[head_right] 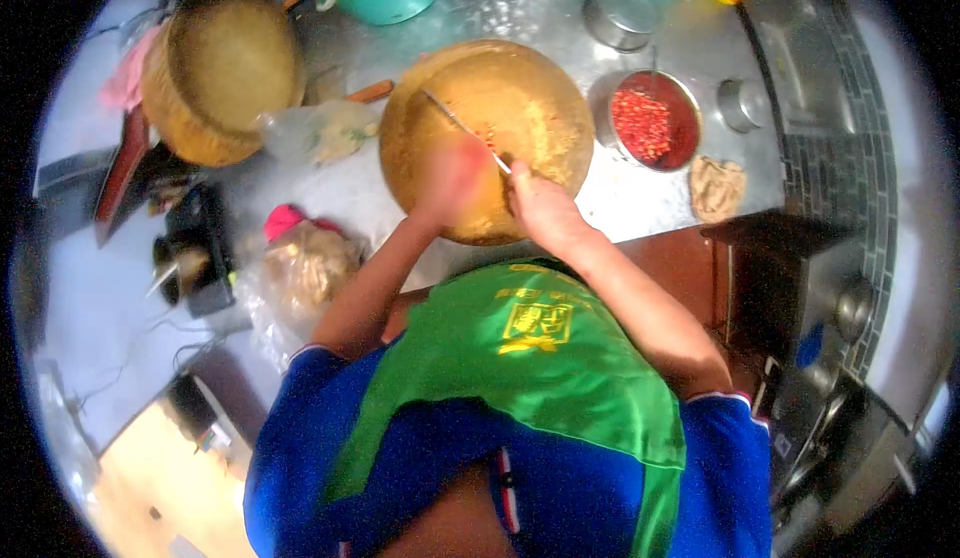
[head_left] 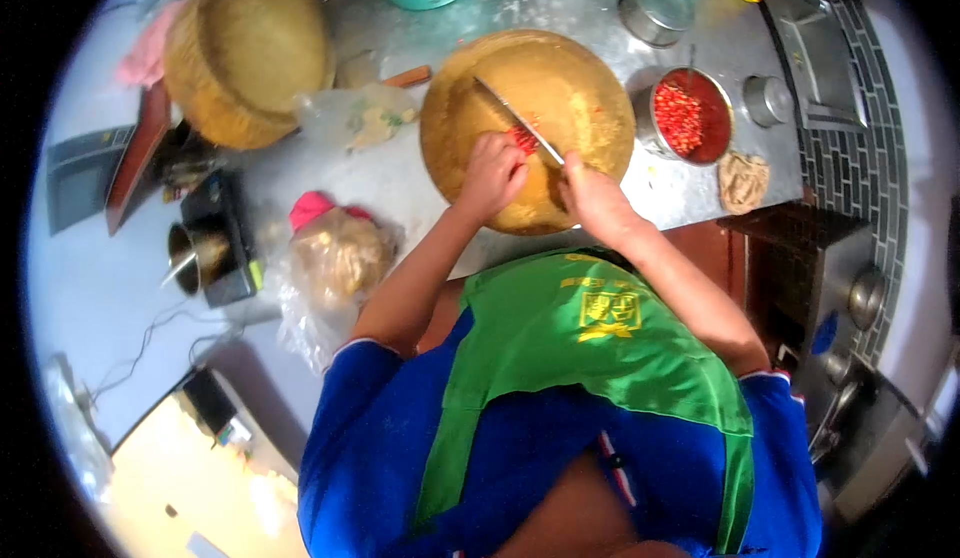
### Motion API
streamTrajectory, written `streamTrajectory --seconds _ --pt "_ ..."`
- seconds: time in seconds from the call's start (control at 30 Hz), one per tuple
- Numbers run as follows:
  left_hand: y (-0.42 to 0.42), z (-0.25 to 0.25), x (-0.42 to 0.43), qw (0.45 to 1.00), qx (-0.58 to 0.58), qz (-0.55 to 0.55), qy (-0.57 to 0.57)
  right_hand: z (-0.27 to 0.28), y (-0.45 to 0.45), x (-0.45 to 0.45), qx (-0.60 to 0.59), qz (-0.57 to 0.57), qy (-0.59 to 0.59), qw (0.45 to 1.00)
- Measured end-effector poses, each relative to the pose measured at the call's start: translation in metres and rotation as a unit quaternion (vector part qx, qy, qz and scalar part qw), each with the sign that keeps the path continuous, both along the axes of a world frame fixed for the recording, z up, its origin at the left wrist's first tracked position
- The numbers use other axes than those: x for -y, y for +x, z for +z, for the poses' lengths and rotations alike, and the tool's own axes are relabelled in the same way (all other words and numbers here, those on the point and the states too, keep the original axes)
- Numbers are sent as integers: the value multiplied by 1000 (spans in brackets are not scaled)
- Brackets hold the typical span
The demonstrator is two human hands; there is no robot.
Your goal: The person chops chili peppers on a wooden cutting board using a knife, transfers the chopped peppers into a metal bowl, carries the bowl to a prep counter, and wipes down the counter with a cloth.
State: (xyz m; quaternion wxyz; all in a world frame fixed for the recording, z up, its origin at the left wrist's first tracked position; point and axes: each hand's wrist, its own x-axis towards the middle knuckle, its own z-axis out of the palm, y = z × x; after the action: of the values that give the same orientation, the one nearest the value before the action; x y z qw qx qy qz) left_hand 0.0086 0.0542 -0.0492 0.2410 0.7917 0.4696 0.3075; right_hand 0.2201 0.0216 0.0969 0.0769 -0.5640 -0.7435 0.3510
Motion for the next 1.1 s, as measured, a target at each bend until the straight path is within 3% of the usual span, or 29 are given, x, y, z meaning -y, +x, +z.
streamTrajectory --seconds 0.03,0.17,0.27,0.4,0.57,0.8,0.9,1.1 --pt "3 22 1 998 -4 15 57 3 -1 0 2 5 6 1000" --pt "5 30 -3 999 34 9 40 4 -1 -1 4 24 7 1000" --pt "7 63 2 996 29 26 81 19 -2 -6 1 46 17 999" --pt "6 60 2 996 35 23 84 62 -4 -17 25 63 -24 997" --pt "2 59 1 997 25 9 70 17 -11 -16 41 50 -26 998" --pt "3 65 2 998 30 11 60 66 -4 -22 21 81 -30 996" --pt "2 64 2 997 40 11 58 6 -8 -17 30 60 -10 998" --pt "-3 71 4 998 34 -4 52 -8 -6 -8 11 40 50 998"
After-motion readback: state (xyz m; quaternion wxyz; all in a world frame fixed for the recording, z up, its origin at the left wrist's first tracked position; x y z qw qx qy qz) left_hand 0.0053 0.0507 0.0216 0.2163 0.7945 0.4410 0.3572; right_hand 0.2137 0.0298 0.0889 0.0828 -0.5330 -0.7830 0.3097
